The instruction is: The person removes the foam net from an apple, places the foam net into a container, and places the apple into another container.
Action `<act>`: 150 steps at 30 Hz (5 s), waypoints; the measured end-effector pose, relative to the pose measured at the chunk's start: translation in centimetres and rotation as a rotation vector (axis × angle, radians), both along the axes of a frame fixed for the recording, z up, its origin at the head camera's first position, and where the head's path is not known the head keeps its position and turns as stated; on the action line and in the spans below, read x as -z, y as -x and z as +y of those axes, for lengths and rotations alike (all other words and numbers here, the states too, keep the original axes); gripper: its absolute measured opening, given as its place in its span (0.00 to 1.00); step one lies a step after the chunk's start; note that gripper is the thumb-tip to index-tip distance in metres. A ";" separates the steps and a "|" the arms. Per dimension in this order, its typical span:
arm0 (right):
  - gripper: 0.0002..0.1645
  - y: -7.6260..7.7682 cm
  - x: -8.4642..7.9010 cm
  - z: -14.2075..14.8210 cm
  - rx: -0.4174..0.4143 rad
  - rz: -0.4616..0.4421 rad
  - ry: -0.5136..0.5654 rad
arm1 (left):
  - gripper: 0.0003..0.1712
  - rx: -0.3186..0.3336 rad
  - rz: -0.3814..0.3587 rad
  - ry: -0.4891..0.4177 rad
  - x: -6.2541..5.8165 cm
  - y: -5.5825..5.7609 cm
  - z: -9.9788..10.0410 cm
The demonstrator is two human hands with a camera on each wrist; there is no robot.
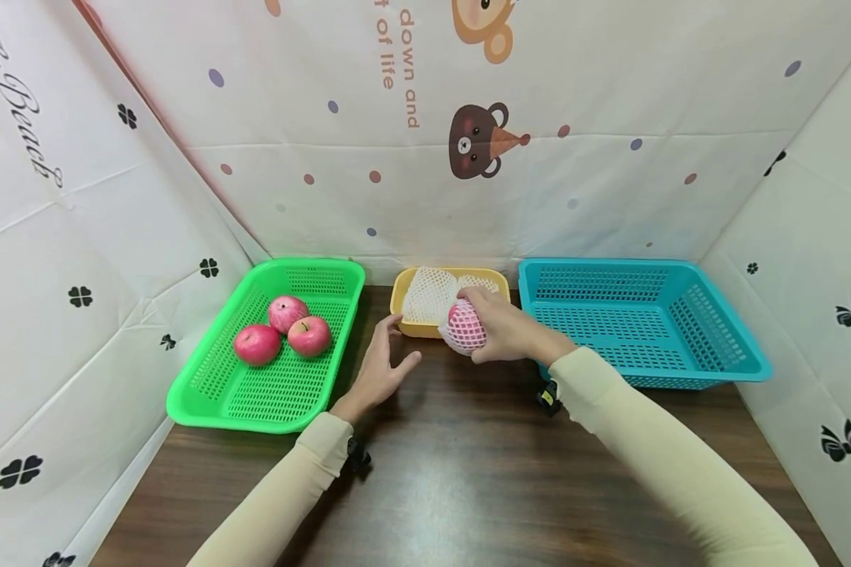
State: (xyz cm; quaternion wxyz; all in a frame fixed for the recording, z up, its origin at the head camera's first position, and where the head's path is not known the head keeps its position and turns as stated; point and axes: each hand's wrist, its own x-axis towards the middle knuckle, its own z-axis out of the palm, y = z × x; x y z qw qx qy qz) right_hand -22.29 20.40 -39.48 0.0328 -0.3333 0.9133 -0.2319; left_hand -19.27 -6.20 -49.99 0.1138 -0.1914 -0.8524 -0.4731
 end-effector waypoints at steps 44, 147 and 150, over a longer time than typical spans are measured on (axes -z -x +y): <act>0.58 -0.2 5.7 -5.4 -0.068 -0.044 -0.044 | 0.36 0.001 0.003 -0.058 1.0 -0.3 -1.4; 0.67 -2.2 7.7 -2.4 0.068 0.035 -0.048 | 0.13 -0.078 0.077 -0.044 1.4 -0.4 -1.2; 0.66 -2.4 7.6 -2.2 0.073 0.039 -0.045 | 0.12 -0.068 0.090 -0.074 1.4 -0.3 -1.0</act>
